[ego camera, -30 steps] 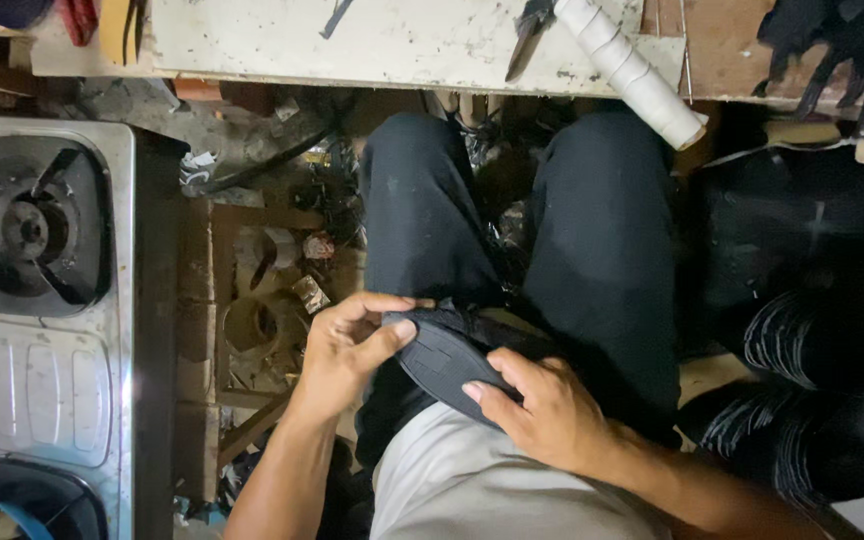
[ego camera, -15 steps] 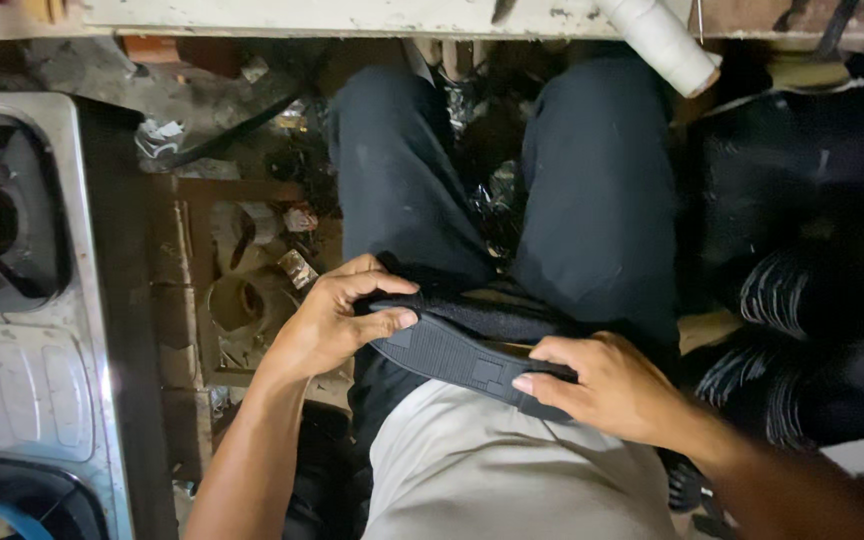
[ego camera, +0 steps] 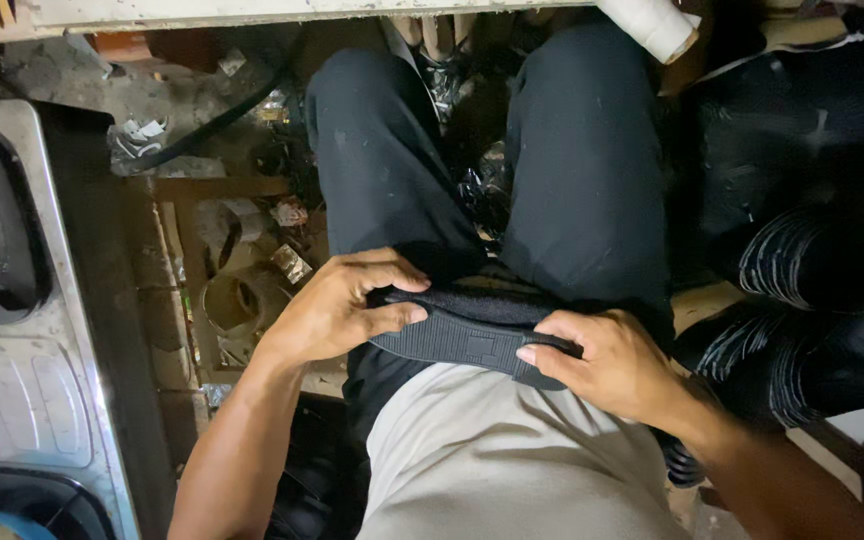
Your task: The person sits on a low stool and attaches soles to black fabric shoe uppers. They hold an upper on their lap, apply glue from a jar, press a rubber sole onto the upper, and tap and press the sole edges with a hammer, working on one shoe at a time.
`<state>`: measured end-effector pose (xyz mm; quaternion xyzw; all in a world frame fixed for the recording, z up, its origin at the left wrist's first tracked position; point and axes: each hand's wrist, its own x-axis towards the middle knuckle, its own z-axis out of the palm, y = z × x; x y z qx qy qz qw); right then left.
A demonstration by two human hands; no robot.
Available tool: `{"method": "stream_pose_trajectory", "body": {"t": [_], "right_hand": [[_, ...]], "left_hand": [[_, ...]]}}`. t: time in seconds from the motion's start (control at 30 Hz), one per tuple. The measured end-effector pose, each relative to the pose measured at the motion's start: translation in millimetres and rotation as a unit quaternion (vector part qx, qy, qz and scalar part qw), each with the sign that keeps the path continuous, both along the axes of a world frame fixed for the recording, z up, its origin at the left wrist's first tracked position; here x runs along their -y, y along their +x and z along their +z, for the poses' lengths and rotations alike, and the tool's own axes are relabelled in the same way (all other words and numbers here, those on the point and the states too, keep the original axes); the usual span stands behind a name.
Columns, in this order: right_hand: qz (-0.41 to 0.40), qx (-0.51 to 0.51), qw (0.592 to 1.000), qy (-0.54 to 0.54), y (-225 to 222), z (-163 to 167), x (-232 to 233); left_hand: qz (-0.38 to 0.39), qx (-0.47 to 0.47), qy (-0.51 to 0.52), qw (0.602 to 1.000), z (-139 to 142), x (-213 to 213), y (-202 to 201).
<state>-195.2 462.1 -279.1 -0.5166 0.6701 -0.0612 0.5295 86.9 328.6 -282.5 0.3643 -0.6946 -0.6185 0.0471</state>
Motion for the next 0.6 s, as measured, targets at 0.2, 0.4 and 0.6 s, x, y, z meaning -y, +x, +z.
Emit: {"method": "stream_pose_trajectory", "body": {"t": [0.2, 0.4, 0.6], "right_hand": [[-0.003, -0.001, 1.0, -0.014, 3, 1, 5], [-0.01, -0.005, 1.0, 0.017, 4, 8, 10], [-0.139, 0.069, 0.984, -0.088, -11, 31, 15]], "left_hand": [[-0.066, 0.014, -0.093, 0.993, -1, -2, -12], [-0.052, 0.015, -0.119, 0.991, 4, -7, -14], [0.152, 0.04, -0.032, 0.987, 19, -32, -11]]}}
